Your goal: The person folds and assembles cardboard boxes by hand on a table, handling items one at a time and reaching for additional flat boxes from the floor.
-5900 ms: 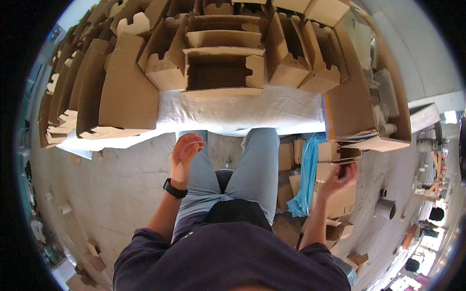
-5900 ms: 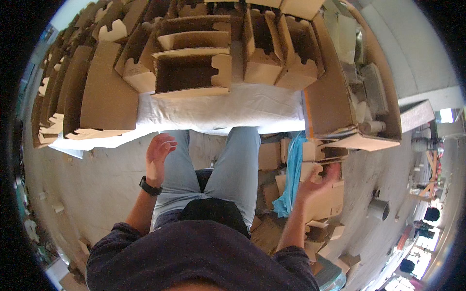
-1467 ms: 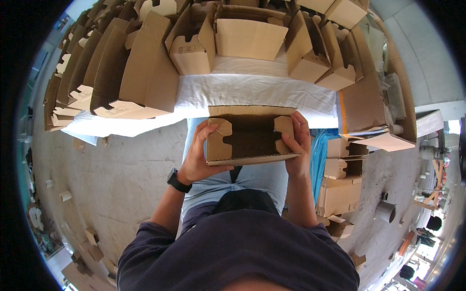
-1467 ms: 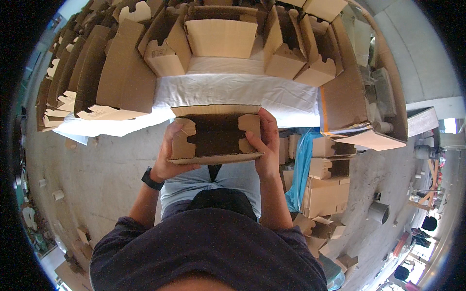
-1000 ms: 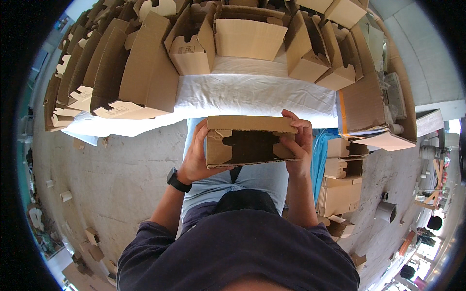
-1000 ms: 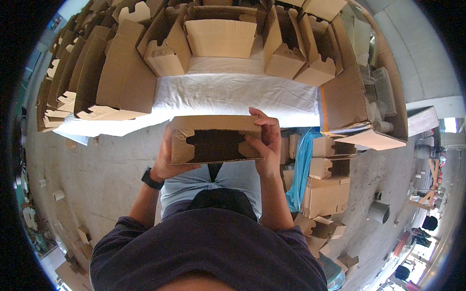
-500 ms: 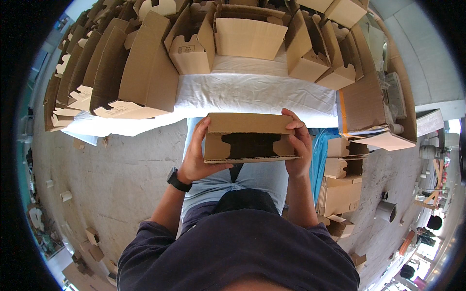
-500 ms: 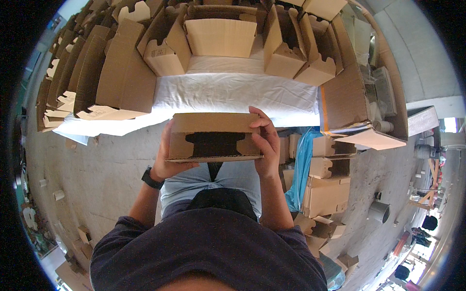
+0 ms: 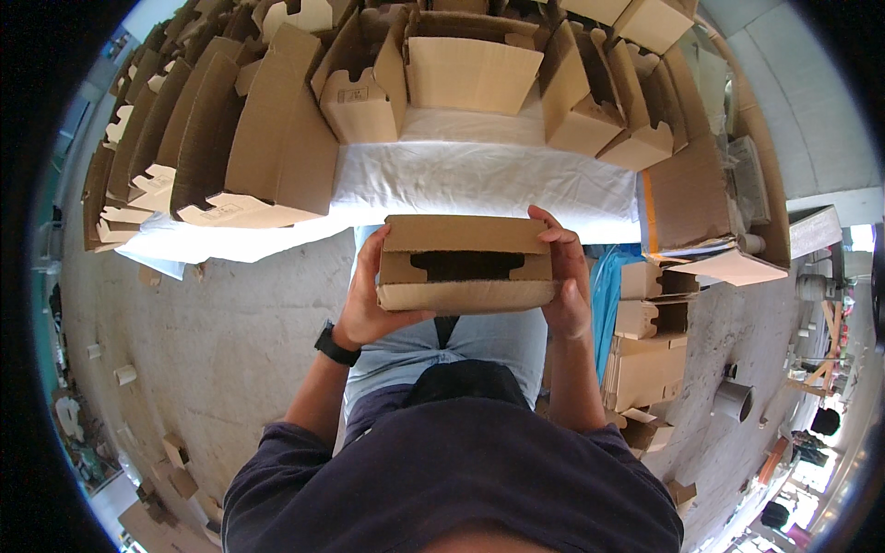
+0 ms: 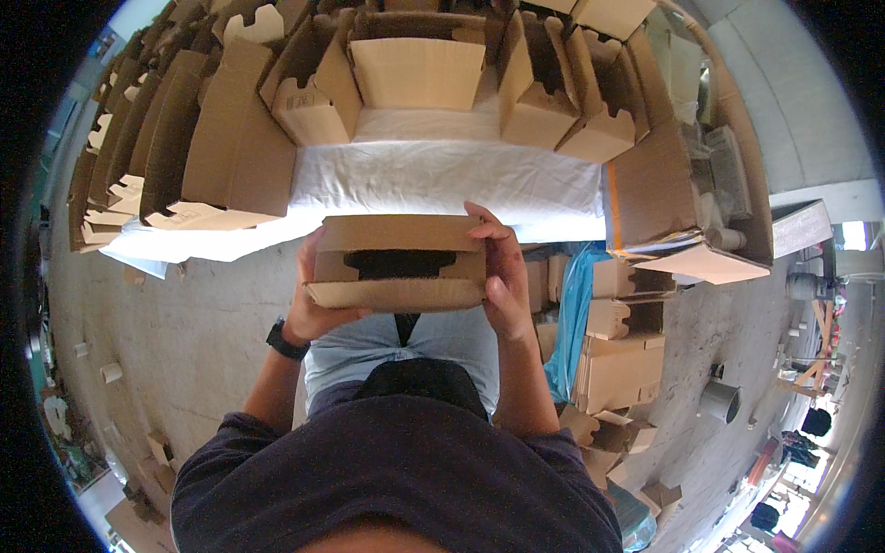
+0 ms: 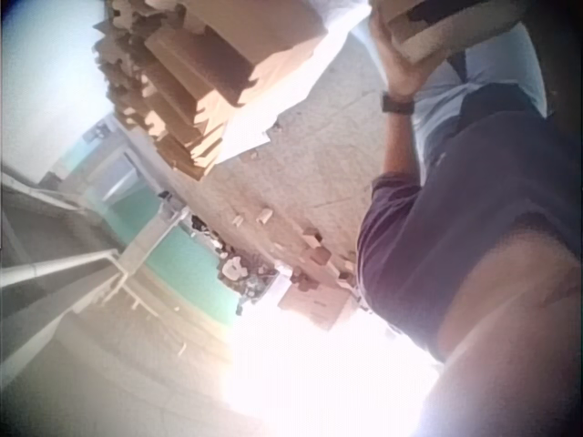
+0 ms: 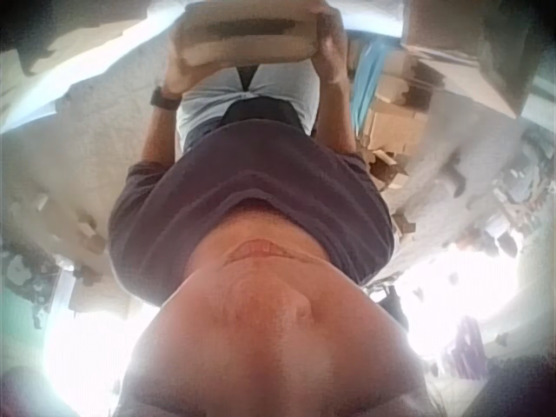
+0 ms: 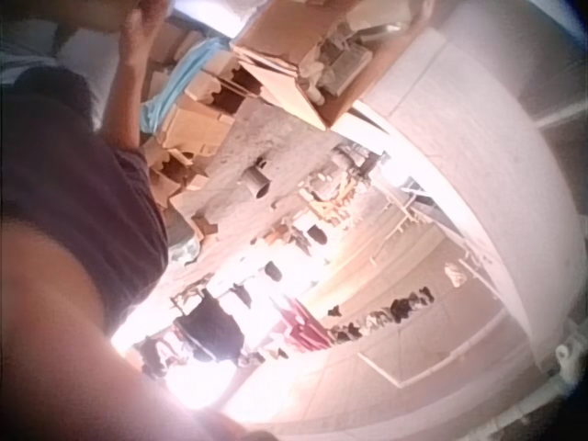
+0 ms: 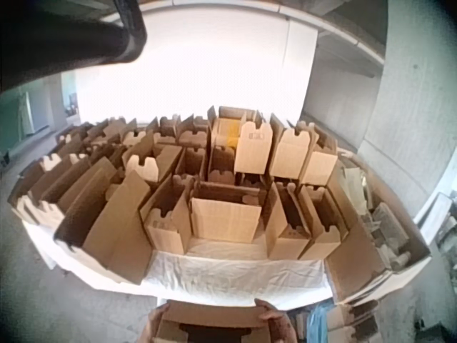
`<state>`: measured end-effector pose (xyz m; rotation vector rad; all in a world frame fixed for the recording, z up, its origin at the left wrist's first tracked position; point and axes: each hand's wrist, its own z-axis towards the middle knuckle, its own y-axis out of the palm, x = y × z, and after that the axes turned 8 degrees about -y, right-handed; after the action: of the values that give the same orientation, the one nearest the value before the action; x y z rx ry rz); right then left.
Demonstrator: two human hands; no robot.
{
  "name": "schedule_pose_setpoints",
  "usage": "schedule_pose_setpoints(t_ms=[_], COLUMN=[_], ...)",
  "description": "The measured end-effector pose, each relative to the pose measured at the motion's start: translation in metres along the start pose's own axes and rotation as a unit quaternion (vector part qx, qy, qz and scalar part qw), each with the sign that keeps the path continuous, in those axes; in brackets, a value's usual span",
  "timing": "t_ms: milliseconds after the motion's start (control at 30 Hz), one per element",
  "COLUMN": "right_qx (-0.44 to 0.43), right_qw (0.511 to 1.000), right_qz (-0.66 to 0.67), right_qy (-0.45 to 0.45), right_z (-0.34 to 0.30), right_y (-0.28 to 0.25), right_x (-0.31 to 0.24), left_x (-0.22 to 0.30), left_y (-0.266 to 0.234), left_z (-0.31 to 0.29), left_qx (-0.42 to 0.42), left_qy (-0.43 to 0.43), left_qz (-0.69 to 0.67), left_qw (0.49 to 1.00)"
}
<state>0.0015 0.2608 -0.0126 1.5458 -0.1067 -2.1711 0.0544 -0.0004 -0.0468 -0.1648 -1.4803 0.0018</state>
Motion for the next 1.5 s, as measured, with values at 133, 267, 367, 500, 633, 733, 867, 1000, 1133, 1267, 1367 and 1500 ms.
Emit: schedule_pose_setpoints(t_ms=[133,267,367,500,633,733,867,1000,1133,1267,1367,1500], right_qx=[0.077,0.103,0.086,-0.044,-0.116,-0.117,-0.108,-0.055,-0.084,-0.111,-0.101,-0.021], right_qw=[0.995,0.992,0.992,0.995,0.981,0.971,0.965,0.965,0.968,0.966,0.954,0.952], right_qz=[-0.005,-0.058,-0.071,-0.063,-0.05,-0.058,-0.076,-0.06,-0.08,-0.105,-0.145,-0.09], right_qy=[0.058,0.045,0.06,0.065,0.145,0.198,0.226,0.249,0.224,0.207,0.242,0.291], right_z=[-0.001,-0.002,-0.006,-0.004,-0.004,-0.008,-0.016,-0.023,-0.025,-0.03,-0.035,-0.056], right_y=[0.006,0.009,0.006,0.0,-0.007,-0.011,-0.012,-0.008,-0.014,-0.01,-0.008,-0.016], right_x=[0.0,0.001,0.003,-0.007,-0.012,-0.009,-0.006,-0.002,0.003,-0.01,-0.027,-0.05], left_x=[-0.004,0.008,0.013,0.018,0.022,0.018,0.019,0.021,0.006,-0.021,-0.03,-0.035], left_y=[0.0,0.002,0.001,0.0,0.001,0.001,-0.003,-0.007,-0.011,-0.009,-0.009,0.001], left_z=[-0.002,0.004,0.005,0.004,0.006,0.004,0.003,0.001,-0.002,-0.01,-0.012,-0.016], left_qx=[0.011,0.02,0.032,0.057,0.1,0.101,0.083,0.046,0.042,0.066,0.03,-0.025], left_qy=[0.016,0.013,-0.027,-0.102,-0.205,-0.25,-0.224,-0.199,-0.189,-0.189,-0.168,-0.157], left_qz=[0.019,-0.038,-0.124,-0.193,-0.317,-0.356,-0.337,-0.357,-0.346,-0.277,-0.253,-0.277], left_qw=[1.0,0.999,0.991,0.974,0.921,0.895,0.911,0.911,0.918,0.94,0.952,0.948])
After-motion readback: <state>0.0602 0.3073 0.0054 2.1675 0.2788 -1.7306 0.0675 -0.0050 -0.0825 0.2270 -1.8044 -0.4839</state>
